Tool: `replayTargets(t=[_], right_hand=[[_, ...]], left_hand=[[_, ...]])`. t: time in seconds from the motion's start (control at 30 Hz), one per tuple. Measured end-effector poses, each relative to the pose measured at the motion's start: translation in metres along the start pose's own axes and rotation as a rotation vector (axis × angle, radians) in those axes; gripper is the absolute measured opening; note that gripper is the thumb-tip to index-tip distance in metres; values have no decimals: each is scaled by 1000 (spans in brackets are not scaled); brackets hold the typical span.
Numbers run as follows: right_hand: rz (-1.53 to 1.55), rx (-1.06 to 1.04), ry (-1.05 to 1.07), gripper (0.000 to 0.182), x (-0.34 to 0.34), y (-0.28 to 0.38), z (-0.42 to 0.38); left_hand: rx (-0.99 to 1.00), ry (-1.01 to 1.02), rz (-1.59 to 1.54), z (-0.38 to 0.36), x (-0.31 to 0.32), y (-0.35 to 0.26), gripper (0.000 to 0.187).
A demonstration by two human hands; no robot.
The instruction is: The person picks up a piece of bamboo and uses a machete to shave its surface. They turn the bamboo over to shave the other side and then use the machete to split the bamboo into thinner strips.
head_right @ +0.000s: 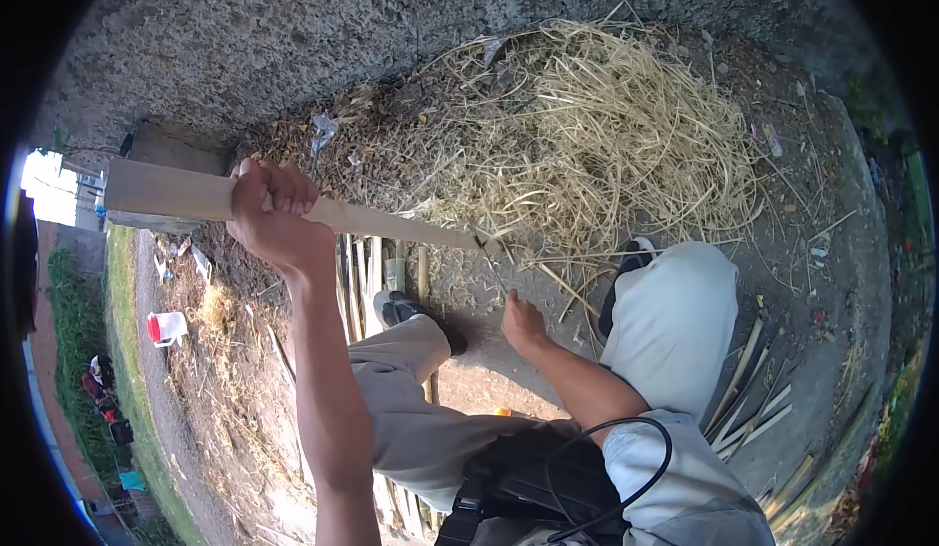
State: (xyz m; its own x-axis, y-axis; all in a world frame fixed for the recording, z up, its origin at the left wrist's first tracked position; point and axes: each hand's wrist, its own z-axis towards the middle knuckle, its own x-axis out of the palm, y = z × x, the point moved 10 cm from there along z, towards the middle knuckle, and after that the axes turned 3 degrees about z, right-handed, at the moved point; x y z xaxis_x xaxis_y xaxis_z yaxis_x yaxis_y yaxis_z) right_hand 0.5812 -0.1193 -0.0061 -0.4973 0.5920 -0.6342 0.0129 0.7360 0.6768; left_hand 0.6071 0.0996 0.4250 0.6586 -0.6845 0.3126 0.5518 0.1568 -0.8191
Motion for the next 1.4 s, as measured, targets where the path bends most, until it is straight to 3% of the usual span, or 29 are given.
replayTargets(t=[0.1,0.27,0.43,0.53,0.67,0.73,0.83,0.97,1.03,1.13,1.23,1.33,1.4], right_hand=[[50,-56,-12,15,-9,22,-11],[255,-386,-141,17,-73,121,-21],[-170,-53,10,19,4,-33,4],[-15,2,36,17,-4,9,-4],[125,-139,47,20,-31,69,-10],[203,-212,-28,20,-30,64,-9],[-163,12,54,19,22,-51,8],[-111,-10,165,20,-7,-4,9],[-9,-96,145,24,-32,61,2],[227,-271,28,27,-34,78,-7],[-137,81,135,21,8,-26,2],[-182,65,140,19,13,-59,15],[-86,57,97,20,11,-25,9]], left_hand=[[-30,-14,-12,9,-9,7,36],[-40,-34,19,4,-11,8,36],[-39,-61,18,3,-1,5,36],[-7,-18,17,12,-1,6,35],[-39,-39,17,11,-4,10,35],[-57,-44,29,8,-7,12,35],[-39,-53,-9,10,-4,8,35],[-32,-62,0,6,-7,8,34],[-24,-26,36,9,-6,7,34],[-47,-85,6,8,-4,6,34],[-57,-97,-21,8,-4,9,34],[-47,-76,-46,9,-4,11,34],[-66,-68,2,7,-3,12,33]])
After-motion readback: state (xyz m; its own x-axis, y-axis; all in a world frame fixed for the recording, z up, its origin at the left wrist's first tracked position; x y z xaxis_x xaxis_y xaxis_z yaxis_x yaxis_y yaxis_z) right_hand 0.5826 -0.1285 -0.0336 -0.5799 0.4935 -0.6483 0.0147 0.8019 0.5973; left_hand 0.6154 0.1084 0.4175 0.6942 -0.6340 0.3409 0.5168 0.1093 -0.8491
